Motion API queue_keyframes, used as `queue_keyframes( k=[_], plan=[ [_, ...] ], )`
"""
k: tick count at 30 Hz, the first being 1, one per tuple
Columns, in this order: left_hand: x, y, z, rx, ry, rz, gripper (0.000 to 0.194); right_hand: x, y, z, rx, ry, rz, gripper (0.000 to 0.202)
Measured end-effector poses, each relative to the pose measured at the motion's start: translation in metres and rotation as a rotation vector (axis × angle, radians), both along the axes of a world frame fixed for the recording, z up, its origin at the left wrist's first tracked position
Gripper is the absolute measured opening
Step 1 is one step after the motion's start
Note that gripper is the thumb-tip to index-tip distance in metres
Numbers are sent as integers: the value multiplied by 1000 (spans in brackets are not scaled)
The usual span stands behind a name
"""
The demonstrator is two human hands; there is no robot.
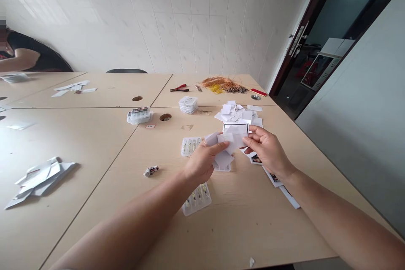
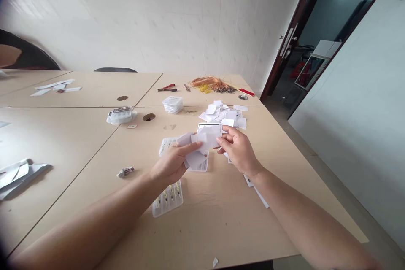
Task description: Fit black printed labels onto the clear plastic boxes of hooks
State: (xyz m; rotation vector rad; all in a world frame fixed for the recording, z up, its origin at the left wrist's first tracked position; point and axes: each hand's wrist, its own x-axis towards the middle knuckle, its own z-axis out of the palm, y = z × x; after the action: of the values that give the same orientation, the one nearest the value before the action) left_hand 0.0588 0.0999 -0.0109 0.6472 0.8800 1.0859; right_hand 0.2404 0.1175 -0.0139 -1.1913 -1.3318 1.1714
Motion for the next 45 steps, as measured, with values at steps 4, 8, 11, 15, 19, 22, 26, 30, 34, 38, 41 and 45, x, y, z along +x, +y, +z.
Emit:
queue_keyframes(
  k=[4, 8, 11, 15, 19, 22, 26, 30, 34, 38, 41, 45],
  plan=[
    [1, 2, -2, 48, 46, 43, 39, 5, 3, 4, 12, -6, 57, 41],
    [1, 1, -1, 56, 89, 54, 43, 9, 5, 7, 43, -6, 19, 39],
    [0, 0, 1, 37, 97, 47, 44, 16, 10, 9, 68, 2, -34, 41],
    [-1, 1, 1, 17, 70, 66, 48, 35, 20, 20, 103, 63, -106, 42],
    [-1, 1, -1, 22, 40, 81, 48, 46, 20, 34, 30, 106, -8, 45],
    [1, -1, -1, 45, 22, 71, 47, 40, 14, 32, -92, 30, 130, 41],
    [1, -4, 2, 96, 41, 36, 43, 26, 9, 18, -151, -36, 206, 34],
    [1, -7, 4, 129, 73, 2, 42, 25, 11, 14, -109, -26, 217, 40],
    [0, -6, 5, 147, 88, -24, 39, 35, 14, 24, -25, 47, 184, 47],
    [-2, -6, 3, 166, 98, -32, 35, 49, 11, 35, 41, 124, 251, 49],
    [-2, -7, 4, 171, 122, -4, 32, 55, 4, 39, 52, 139, 370, 59],
    [-2, -8, 6, 185, 177, 32, 28, 54, -1, 39, 59, 122, 496, 70]
  ],
)
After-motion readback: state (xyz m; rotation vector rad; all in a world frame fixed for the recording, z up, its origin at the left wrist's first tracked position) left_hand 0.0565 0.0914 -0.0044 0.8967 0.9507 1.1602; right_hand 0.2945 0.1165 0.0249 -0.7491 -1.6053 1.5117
